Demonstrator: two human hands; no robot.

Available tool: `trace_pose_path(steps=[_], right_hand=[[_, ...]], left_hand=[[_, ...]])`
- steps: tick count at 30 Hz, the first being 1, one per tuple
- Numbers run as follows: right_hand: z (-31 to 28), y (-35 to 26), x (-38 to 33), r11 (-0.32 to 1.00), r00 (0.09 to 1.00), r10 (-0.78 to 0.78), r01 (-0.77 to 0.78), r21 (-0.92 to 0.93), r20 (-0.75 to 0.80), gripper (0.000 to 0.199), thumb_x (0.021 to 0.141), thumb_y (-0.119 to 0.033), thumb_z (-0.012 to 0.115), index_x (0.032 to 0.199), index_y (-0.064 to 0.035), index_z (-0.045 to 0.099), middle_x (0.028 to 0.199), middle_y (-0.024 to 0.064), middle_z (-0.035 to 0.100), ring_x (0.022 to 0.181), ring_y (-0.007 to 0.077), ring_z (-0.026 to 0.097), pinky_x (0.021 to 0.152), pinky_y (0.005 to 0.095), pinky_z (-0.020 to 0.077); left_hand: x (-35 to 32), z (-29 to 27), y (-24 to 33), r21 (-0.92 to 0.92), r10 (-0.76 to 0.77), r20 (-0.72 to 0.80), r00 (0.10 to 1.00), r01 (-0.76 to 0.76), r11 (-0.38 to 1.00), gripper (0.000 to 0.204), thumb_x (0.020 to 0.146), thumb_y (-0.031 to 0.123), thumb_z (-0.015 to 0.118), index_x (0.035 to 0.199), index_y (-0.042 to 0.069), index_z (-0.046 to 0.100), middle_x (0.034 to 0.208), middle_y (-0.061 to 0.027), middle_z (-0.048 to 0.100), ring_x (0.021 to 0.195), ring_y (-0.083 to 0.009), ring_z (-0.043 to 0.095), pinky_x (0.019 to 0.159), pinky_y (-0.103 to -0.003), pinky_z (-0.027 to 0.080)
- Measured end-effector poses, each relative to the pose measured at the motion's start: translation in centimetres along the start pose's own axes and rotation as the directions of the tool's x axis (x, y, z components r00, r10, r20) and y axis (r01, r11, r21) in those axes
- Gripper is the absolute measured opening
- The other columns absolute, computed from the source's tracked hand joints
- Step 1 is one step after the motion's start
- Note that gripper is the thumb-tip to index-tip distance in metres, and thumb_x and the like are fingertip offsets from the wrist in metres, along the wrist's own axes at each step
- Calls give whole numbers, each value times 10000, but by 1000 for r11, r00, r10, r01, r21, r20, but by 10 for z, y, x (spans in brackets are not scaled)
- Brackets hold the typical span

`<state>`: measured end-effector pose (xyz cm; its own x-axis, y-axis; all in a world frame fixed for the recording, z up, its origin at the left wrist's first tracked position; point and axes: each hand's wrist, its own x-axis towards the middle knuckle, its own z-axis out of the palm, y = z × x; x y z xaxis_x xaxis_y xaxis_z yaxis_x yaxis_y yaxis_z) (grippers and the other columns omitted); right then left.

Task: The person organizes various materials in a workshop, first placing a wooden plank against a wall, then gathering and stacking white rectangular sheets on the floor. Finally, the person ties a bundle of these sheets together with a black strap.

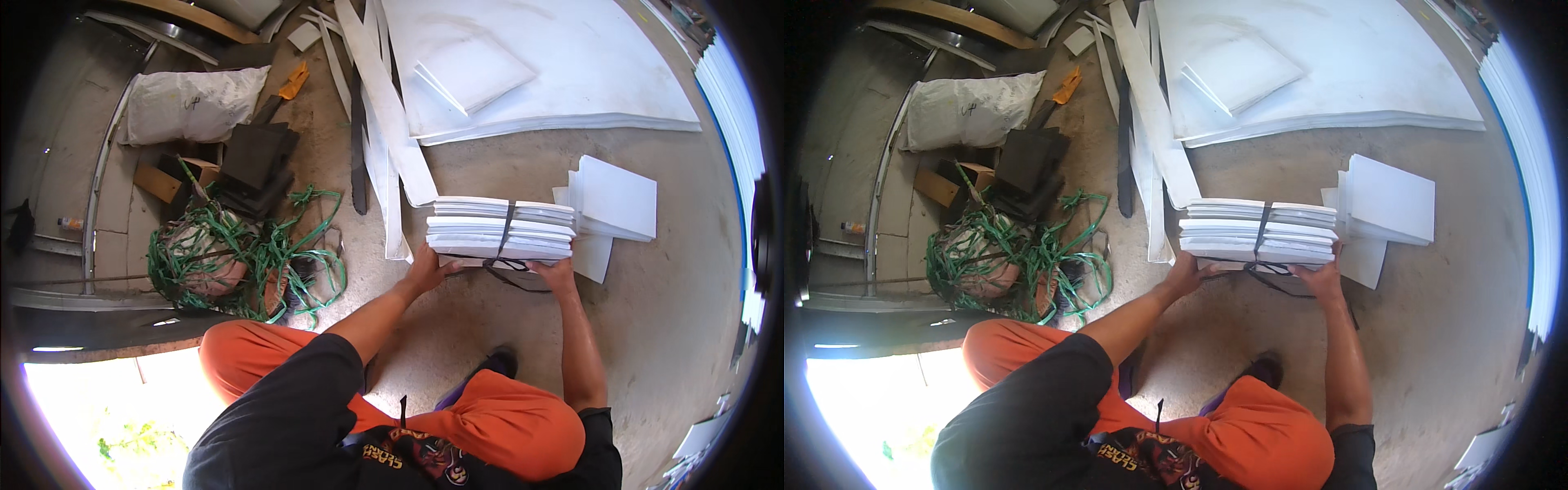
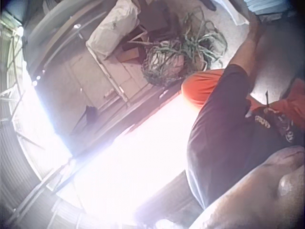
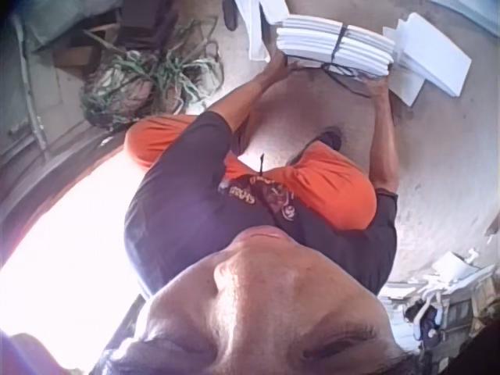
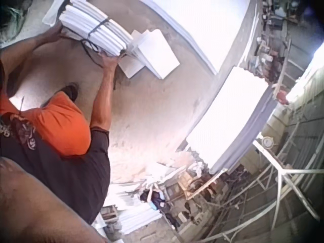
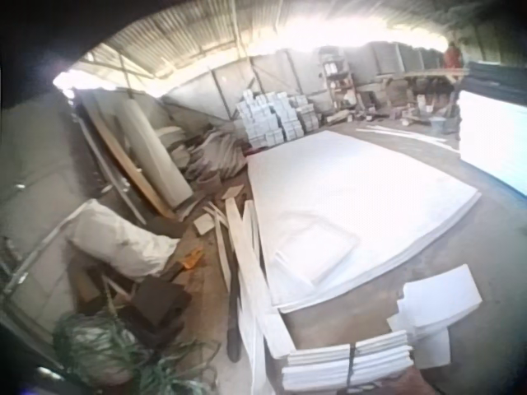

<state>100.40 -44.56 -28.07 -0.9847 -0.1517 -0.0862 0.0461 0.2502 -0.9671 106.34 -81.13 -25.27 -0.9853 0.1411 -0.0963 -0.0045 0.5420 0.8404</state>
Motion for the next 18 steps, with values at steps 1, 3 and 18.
trace_pose_path(steps=[1,3,18], right_hand=[[-4,-7,5,1000,1000,1,-1,10,8,786,641,-49,940,1339,-27,579,1410,90,531,1270,214,543,1080,395,469],[1,-48,14,967,1000,-7,10,254,-12,848,707,-66,910,1438,-26,483,1406,103,533,1286,234,529,1093,420,452],[95,-378,137,733,990,-123,135,666,-66,828,876,-231,770,1519,3,304,1366,211,522,1310,328,511,1108,442,417]], left_hand=[[11,-6,3,-21,24,-14,1000,-24,999,618,895,423,766,1345,39,586,1379,-215,591,1368,-400,467,1143,-503,364],[30,-31,24,-53,62,-41,997,-64,997,670,936,415,717,1421,10,495,1367,-253,590,1381,-401,460,1155,-499,364],[127,-329,190,-617,221,-288,932,-357,701,728,1096,534,359,1585,3,268,1584,-187,372,1469,-277,350,1239,-398,246]])
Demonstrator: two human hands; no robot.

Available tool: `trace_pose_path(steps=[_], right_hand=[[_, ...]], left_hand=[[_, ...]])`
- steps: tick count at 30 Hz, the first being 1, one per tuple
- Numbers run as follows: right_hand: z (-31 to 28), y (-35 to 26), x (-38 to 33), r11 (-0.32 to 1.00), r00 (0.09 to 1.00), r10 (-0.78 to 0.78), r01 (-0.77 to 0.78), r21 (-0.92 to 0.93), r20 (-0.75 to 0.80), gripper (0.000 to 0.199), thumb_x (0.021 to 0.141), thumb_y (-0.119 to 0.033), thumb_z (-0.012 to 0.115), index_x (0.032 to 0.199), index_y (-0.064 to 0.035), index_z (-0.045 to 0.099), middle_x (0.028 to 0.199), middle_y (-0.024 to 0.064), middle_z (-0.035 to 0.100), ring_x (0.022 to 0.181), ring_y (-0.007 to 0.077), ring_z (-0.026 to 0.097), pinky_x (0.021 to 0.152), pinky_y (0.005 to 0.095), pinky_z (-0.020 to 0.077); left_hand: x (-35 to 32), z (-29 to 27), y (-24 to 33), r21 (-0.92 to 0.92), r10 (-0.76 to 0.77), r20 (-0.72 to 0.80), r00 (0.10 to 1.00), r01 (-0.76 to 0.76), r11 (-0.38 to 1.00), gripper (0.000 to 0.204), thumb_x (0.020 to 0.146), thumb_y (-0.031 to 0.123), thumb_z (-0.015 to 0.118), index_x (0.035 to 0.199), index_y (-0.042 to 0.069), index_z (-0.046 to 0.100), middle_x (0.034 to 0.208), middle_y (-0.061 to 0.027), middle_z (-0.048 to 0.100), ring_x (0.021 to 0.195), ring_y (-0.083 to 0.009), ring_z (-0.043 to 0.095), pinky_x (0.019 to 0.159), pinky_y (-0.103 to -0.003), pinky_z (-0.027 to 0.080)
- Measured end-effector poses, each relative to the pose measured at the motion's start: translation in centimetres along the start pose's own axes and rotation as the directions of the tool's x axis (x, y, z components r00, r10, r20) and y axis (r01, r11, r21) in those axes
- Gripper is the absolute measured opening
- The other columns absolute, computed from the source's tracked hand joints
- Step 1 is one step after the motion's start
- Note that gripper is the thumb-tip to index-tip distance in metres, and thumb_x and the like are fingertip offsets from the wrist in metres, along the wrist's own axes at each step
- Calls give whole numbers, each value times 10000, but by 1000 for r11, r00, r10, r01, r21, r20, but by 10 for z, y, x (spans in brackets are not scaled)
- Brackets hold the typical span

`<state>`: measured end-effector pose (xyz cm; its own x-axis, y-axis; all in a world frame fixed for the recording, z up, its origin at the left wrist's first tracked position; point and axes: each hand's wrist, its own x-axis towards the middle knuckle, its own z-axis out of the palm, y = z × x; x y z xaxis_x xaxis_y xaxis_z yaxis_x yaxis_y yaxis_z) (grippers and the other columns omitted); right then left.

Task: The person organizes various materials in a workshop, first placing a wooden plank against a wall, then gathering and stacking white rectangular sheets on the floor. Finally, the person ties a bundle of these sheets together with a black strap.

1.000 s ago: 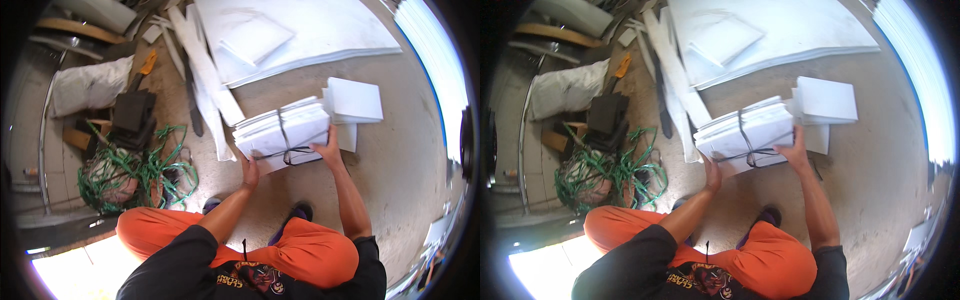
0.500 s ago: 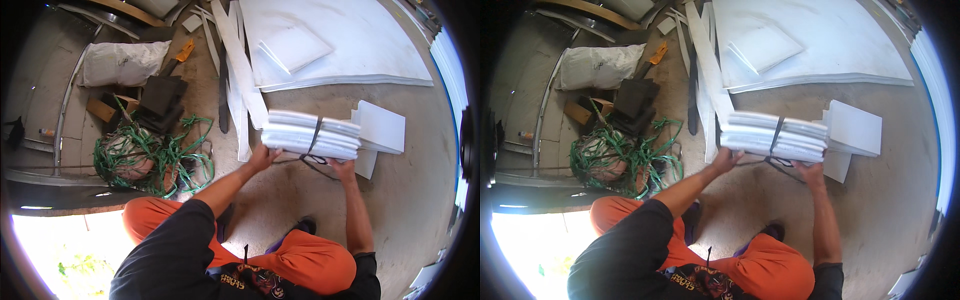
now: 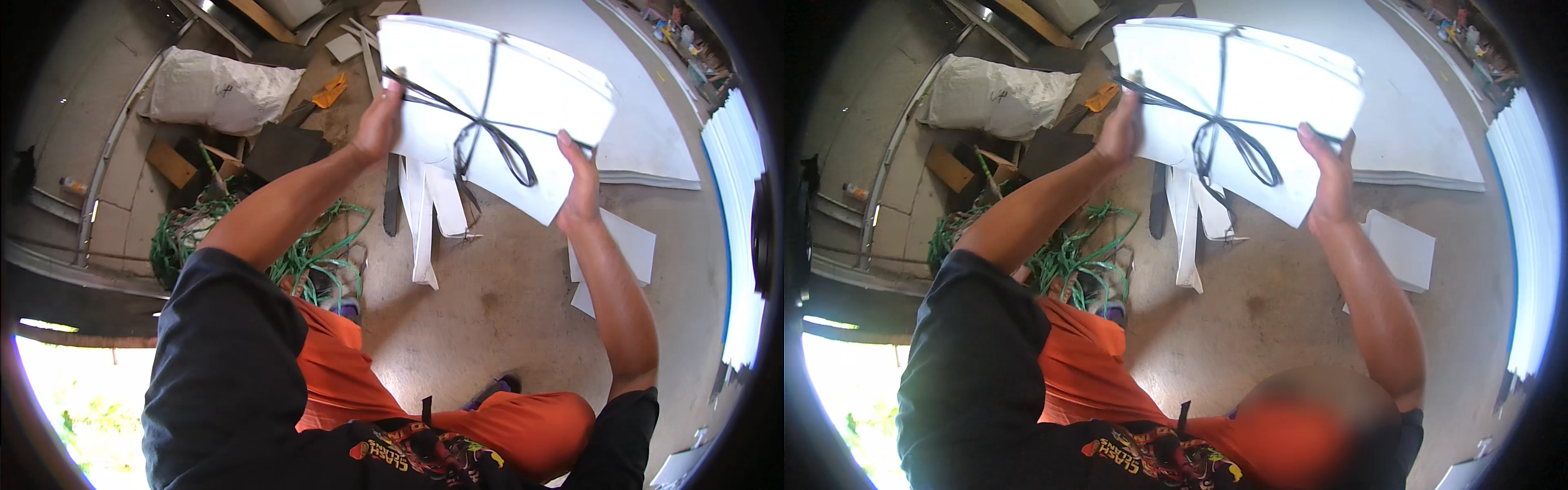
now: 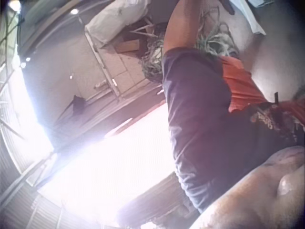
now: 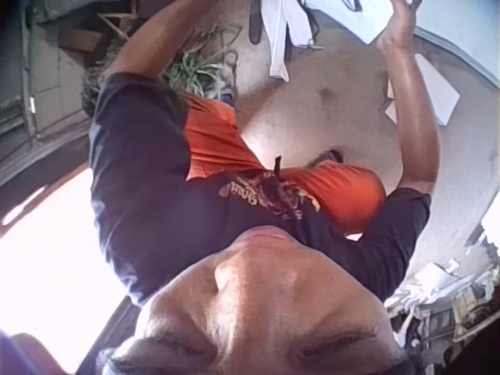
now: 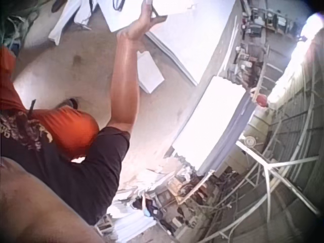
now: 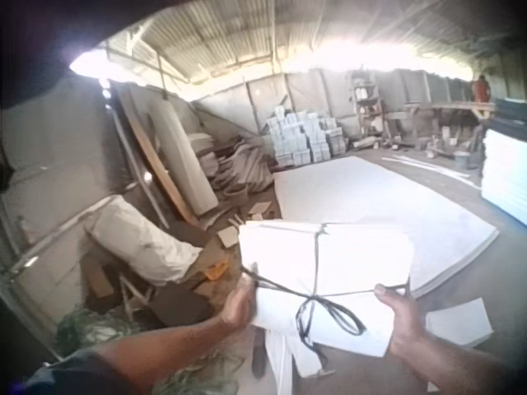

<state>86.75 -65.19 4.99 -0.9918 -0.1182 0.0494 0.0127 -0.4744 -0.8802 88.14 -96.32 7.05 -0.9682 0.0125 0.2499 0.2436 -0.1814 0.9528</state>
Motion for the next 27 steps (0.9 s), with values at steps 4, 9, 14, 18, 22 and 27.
trace_pose_path(steps=[4,9,14,18,22,27], right_hand=[[64,-19,40,864,988,105,-35,-503,112,789,859,-248,779,1473,5,354,1338,237,536,1288,332,537,1086,461,448],[142,52,86,926,956,284,-253,-279,74,598,864,-183,769,1350,51,510,1205,205,650,1016,312,696,856,449,599],[191,177,128,883,881,425,-454,-119,-209,557,835,-216,815,1295,24,612,1166,169,704,975,314,716,847,470,592],[242,279,156,854,776,411,-512,-95,-479,667,783,-252,871,1303,55,588,1204,178,685,1027,319,700,902,489,561],[276,375,181,850,733,452,-527,-5,-508,970,760,-285,892,1428,130,325,1343,248,562,1152,350,639,970,488,537],[269,453,222,826,754,335,-524,-209,-565,1080,753,-374,890,1495,77,246,1430,284,463,1315,381,503,1086,514,434]], left_hand=[[0,-67,14,117,-172,-20,985,173,978,854,1064,652,174,1626,10,120,1649,-225,260,1531,-308,277,1258,-431,238],[-27,-182,-24,88,-485,13,874,483,871,1018,971,821,194,1630,44,187,1667,-214,234,1528,-323,288,1225,-501,284],[-36,-349,-111,723,-424,-436,793,590,359,968,941,822,370,1641,164,247,1686,-199,213,1563,-382,169,1234,-555,213],[-46,-430,-119,738,-234,-661,713,674,-31,984,905,845,414,1647,223,244,1709,-193,137,1578,-419,63,1252,-582,120],[-56,-491,-132,699,-161,-715,680,690,-188,891,925,843,343,1652,354,183,1737,-83,89,1590,-386,10,1263,-590,54],[-55,-479,-150,739,-72,-664,744,638,-217,821,941,818,348,1636,408,198,1734,-61,114,1592,-362,41,1261,-613,84]])
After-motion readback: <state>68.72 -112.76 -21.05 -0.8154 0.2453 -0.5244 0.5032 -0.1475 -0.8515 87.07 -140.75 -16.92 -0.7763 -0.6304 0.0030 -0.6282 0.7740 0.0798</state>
